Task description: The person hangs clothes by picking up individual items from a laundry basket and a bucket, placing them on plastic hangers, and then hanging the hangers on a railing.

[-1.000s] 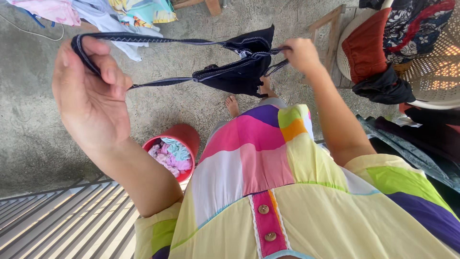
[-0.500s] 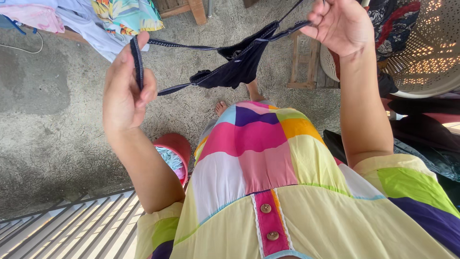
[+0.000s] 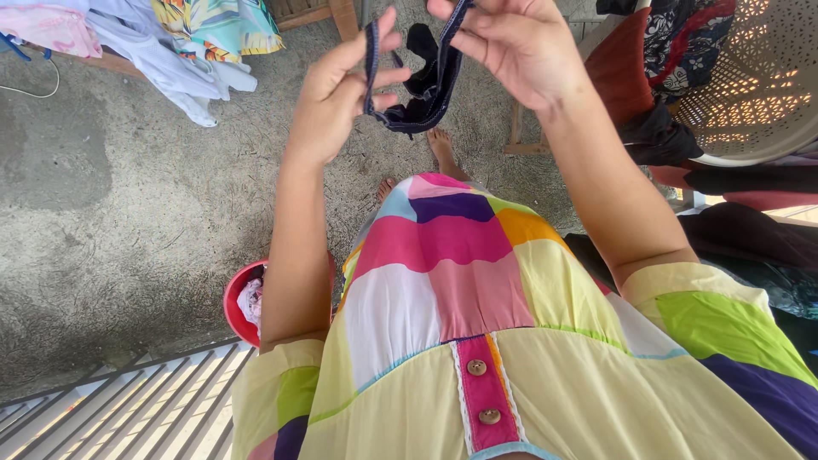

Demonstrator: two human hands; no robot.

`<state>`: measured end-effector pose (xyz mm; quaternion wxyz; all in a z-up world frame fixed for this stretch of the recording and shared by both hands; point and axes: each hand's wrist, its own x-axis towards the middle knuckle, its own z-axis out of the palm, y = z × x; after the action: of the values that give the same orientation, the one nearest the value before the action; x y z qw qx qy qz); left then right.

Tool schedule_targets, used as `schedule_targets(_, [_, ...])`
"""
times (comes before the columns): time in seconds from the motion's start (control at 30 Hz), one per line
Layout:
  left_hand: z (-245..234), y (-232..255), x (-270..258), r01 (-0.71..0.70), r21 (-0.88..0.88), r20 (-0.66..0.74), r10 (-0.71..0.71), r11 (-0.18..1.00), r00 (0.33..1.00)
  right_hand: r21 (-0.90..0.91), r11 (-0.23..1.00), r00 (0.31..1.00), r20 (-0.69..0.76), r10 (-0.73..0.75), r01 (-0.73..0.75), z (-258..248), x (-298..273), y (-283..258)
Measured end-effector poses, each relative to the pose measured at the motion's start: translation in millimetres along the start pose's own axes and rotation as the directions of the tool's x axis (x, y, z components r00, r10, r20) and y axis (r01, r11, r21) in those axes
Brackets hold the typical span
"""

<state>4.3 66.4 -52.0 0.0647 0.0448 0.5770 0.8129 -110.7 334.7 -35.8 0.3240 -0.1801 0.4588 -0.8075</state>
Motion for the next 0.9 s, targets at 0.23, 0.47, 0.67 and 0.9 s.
schedule_targets(0.23, [27.5, 3.8, 52.7, -0.208, 0.338, -0.046, 0.237, 0.918, 0.971, -0.600, 0.724, 0.893, -0.035, -0.448, 0.340, 3.2, 36.0, 49.9])
schedule_targets(0.47, [33.9, 32.3, 68.6, -0.260, 0.734, 0.020, 0.362, 0.628, 0.932, -0.896, 0.408, 0.840, -0.081, -0.536, 0.174, 13.3, 50.7, 44.1])
schedule_targets(0.67, [10.4, 27.1, 82.6, -0.473, 0.448, 0.064, 0.501, 0.759, 0.863, -0.769, 0.517, 0.927, 0.330, -0.180, 0.375, 21.1, 41.9, -15.6])
schedule_targets(0.9, [2.3, 9.8, 92.4, -0.387, 0.550, 0.091, 0.407, 0.740, 0.909, -0.914, 0.165, 0.926, 0.348, -0.147, 0.370, 39.2, 51.0, -37.7])
